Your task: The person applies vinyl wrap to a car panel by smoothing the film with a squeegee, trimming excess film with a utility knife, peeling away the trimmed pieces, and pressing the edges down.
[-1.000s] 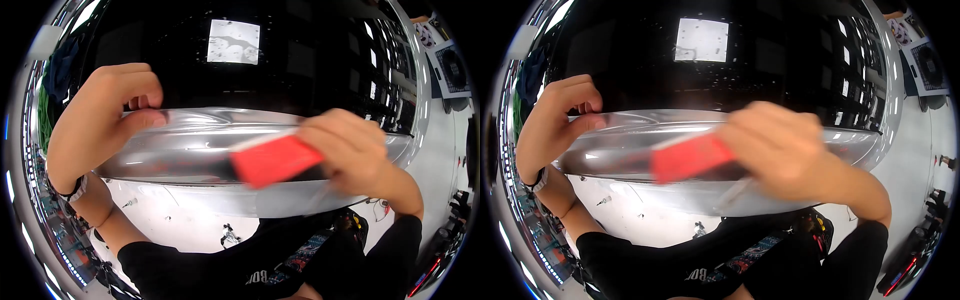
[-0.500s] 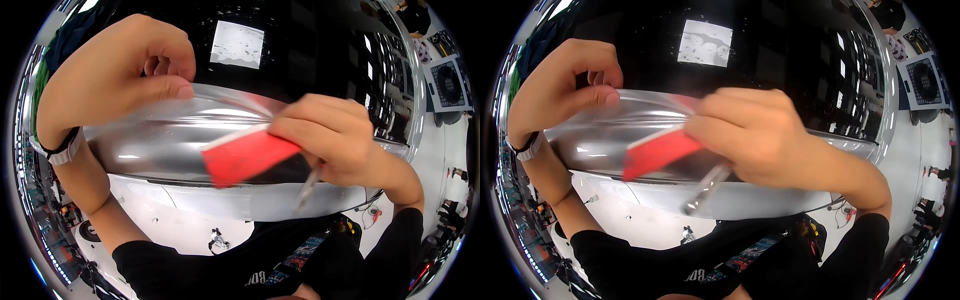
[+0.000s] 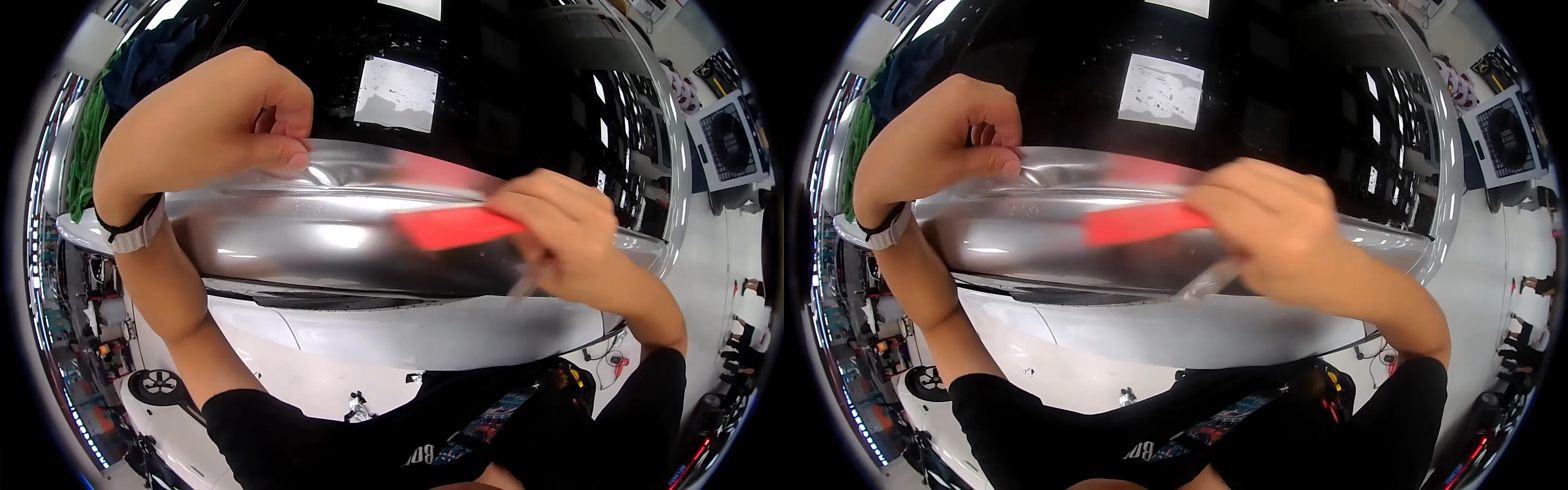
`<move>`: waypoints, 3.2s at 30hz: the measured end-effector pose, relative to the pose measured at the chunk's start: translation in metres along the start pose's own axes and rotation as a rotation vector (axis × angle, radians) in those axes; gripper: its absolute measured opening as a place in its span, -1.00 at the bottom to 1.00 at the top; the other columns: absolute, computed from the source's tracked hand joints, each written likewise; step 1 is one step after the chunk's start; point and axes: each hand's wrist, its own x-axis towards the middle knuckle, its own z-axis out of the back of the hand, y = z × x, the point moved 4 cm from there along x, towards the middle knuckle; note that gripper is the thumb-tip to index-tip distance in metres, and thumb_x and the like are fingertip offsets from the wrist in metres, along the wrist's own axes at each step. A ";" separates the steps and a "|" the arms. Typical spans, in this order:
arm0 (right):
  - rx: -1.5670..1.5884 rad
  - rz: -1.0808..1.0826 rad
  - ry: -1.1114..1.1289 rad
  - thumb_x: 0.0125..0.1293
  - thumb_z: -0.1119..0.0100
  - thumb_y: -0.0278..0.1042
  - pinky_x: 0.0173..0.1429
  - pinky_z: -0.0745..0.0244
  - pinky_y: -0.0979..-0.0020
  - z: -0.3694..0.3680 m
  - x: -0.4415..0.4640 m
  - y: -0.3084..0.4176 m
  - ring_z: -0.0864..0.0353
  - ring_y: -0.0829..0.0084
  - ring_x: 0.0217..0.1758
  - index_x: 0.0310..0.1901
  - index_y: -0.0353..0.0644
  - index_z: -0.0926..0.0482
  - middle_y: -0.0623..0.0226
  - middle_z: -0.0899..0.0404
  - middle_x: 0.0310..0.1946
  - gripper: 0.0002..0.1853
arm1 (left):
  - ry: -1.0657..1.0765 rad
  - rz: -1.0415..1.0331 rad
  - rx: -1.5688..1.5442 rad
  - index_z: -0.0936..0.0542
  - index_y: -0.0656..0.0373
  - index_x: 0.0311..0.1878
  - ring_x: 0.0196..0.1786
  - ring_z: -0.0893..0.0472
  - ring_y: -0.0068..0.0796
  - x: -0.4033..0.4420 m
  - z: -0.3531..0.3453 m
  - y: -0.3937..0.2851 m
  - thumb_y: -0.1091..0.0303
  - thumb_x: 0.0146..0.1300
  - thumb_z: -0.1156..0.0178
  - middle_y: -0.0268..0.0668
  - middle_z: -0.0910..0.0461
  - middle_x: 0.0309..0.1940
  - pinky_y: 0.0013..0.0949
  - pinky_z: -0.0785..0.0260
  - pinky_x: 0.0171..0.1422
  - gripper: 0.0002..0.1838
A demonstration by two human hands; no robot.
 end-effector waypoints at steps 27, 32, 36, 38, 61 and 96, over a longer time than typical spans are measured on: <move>0.010 0.104 -0.140 -0.01 -0.39 -0.54 -0.36 -0.61 0.31 -0.061 0.079 0.024 -0.70 0.21 -0.32 -0.28 -0.26 -0.65 0.19 -0.63 -0.34 -0.79 | 0.040 0.161 0.013 -0.74 0.26 -0.27 -0.38 -0.64 -0.52 -0.014 0.028 0.030 0.32 0.10 -0.58 -0.35 -0.69 -0.43 -0.43 -0.49 -0.24 -0.75; -0.006 0.089 -0.090 -0.14 -0.34 -0.72 -0.41 -0.53 0.31 -0.027 0.038 0.006 -0.64 0.21 -0.41 -0.17 -0.33 -0.66 0.17 -0.61 -0.35 -0.62 | -0.053 0.079 -0.053 -0.71 0.28 -0.24 -0.35 -0.60 -0.54 -0.042 0.022 0.056 0.32 0.13 -0.57 -0.35 -0.66 -0.45 -0.43 -0.46 -0.18 -0.73; -0.010 0.167 -0.131 -0.20 -0.33 -0.73 -0.42 -0.51 0.32 -0.051 0.061 0.014 -0.64 0.22 -0.37 -0.15 -0.32 -0.66 0.18 -0.61 -0.31 -0.57 | -0.083 0.061 -0.036 -0.62 0.31 -0.29 -0.36 -0.51 -0.52 -0.039 0.019 0.055 0.42 0.25 -0.45 -0.31 -0.58 -0.46 -0.37 -0.38 -0.23 -0.80; -0.008 0.176 -0.145 -0.19 -0.35 -0.68 -0.42 -0.53 0.32 -0.065 0.077 0.021 -0.65 0.24 -0.34 -0.17 -0.30 -0.65 0.21 -0.60 -0.30 -0.59 | -0.111 -0.032 0.031 -0.61 0.32 -0.29 -0.41 -0.48 -0.48 -0.040 0.018 0.055 0.42 0.28 -0.42 -0.29 -0.54 -0.49 -0.37 -0.37 -0.25 -0.81; -0.279 0.125 0.250 0.22 -0.32 -0.34 -0.33 -0.58 0.19 -0.097 0.156 0.055 -0.71 0.20 -0.24 -0.22 -0.28 -0.56 0.19 -0.64 -0.35 -0.78 | -0.076 -0.017 -0.247 -0.74 0.32 -0.26 -0.38 -0.56 -0.72 -0.054 0.026 0.085 0.18 0.42 -0.37 -0.43 -0.66 -0.47 -0.54 -0.40 -0.26 -0.68; -0.069 0.194 0.137 0.33 -0.33 -0.51 -0.33 -0.49 0.18 -0.087 0.164 0.051 -0.58 0.01 -0.41 -0.05 -0.28 -0.58 0.08 -0.60 -0.39 -0.81 | -0.098 -0.043 -0.363 -0.74 0.30 -0.23 -0.37 -0.55 -0.71 -0.054 0.021 0.089 0.12 0.47 -0.32 -0.48 -0.64 -0.45 -0.51 -0.41 -0.25 -0.64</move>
